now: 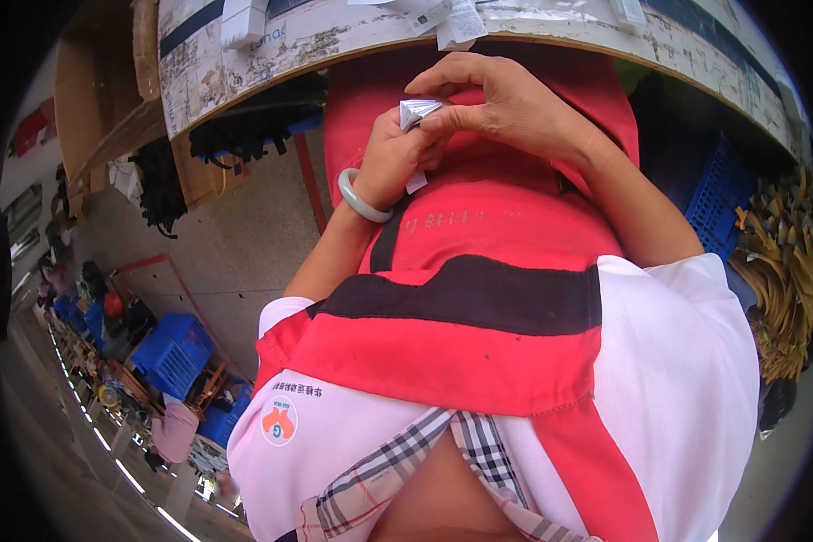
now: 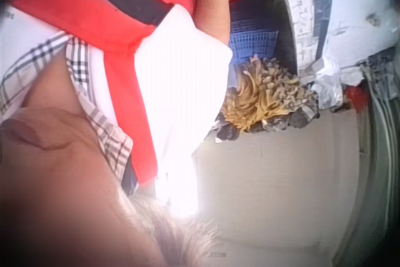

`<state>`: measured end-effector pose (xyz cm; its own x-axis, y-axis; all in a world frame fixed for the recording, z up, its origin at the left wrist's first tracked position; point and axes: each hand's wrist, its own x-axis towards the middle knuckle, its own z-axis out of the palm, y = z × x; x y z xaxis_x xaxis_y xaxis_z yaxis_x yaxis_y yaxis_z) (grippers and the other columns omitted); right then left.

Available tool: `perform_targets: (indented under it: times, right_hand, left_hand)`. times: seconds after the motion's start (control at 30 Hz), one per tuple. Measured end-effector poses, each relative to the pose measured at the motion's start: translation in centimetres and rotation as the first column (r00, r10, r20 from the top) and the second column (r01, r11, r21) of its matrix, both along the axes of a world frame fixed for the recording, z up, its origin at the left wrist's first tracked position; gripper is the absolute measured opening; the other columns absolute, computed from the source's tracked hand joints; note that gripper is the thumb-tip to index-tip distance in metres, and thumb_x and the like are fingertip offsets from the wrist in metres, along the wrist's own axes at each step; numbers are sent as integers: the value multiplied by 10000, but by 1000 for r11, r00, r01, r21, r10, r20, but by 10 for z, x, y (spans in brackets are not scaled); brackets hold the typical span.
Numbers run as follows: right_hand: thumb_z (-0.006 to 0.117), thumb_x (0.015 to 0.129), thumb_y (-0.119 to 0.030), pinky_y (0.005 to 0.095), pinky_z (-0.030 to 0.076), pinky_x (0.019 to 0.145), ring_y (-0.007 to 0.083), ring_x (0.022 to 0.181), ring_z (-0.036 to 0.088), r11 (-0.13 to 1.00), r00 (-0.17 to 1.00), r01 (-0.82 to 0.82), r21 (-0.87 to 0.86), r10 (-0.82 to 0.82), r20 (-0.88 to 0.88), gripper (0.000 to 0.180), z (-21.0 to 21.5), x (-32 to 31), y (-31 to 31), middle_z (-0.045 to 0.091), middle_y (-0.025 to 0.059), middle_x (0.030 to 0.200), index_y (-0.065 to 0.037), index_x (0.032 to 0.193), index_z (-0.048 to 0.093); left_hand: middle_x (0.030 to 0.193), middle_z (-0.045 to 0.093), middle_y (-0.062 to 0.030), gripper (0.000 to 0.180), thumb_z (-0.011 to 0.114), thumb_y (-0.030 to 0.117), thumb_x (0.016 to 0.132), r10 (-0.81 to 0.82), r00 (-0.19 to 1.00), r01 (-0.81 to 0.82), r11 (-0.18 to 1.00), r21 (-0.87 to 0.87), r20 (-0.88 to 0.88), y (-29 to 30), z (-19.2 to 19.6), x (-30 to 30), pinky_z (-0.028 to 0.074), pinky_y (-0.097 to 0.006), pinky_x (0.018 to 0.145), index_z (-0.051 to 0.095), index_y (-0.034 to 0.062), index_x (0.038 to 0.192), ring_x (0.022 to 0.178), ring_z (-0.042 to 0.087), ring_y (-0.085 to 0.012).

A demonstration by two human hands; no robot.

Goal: Sorting and stacking small white printed labels/tags on a workbench.

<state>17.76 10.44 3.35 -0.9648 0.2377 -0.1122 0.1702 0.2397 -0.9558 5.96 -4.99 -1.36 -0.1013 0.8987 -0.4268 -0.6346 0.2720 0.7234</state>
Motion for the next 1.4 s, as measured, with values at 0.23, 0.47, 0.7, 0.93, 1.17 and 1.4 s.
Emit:
perform_targets:
  times: [0.23,0.47,0.7,0.93,1.17,1.4]
  right_hand:
    - [686,872,-28,275,493,796,141,884,602,1000,998,3,25,-2,-59,98,11,4,6,606,56,913,-3,960,651]
    - [698,828,-24,348,489,763,259,852,608,936,988,-94,340,130,-84,129,15,5,12,637,93,878,-32,952,666]
    - [718,808,-65,369,480,769,265,860,601,914,989,-125,387,145,-23,156,16,5,13,643,84,884,-49,958,681]
    - [712,799,-87,359,471,774,249,864,587,780,952,-178,600,290,-96,145,13,5,17,628,52,900,-82,940,676]
    - [684,840,-125,367,474,796,249,869,603,757,958,-149,636,271,-98,92,12,5,13,610,51,880,-75,898,634]
    - [691,813,-66,380,481,761,284,869,587,813,975,-121,569,206,-87,154,5,7,9,606,80,917,-57,948,617]
  left_hand:
    - [734,542,25,99,612,113,962,13,988,4,994,110,-151,1,6,5,327,-214,494,595,50,887,574,440,-44]
    - [750,567,40,126,534,19,931,-46,981,65,993,94,-190,0,9,4,393,-213,582,649,15,983,675,499,-40]
    - [761,577,25,130,526,17,919,-40,973,61,994,88,-228,1,9,5,385,-215,556,640,19,980,645,500,-47]
    - [768,568,14,91,518,1,908,-85,986,89,996,19,-144,1,7,4,351,-215,507,602,30,925,595,461,-49]
    - [763,560,19,84,518,5,915,-81,990,82,997,6,-112,2,8,4,338,-216,502,595,38,917,591,444,-47]
    - [764,550,17,66,532,2,915,-76,992,77,997,1,-101,2,4,5,331,-219,500,579,46,899,589,434,-48]
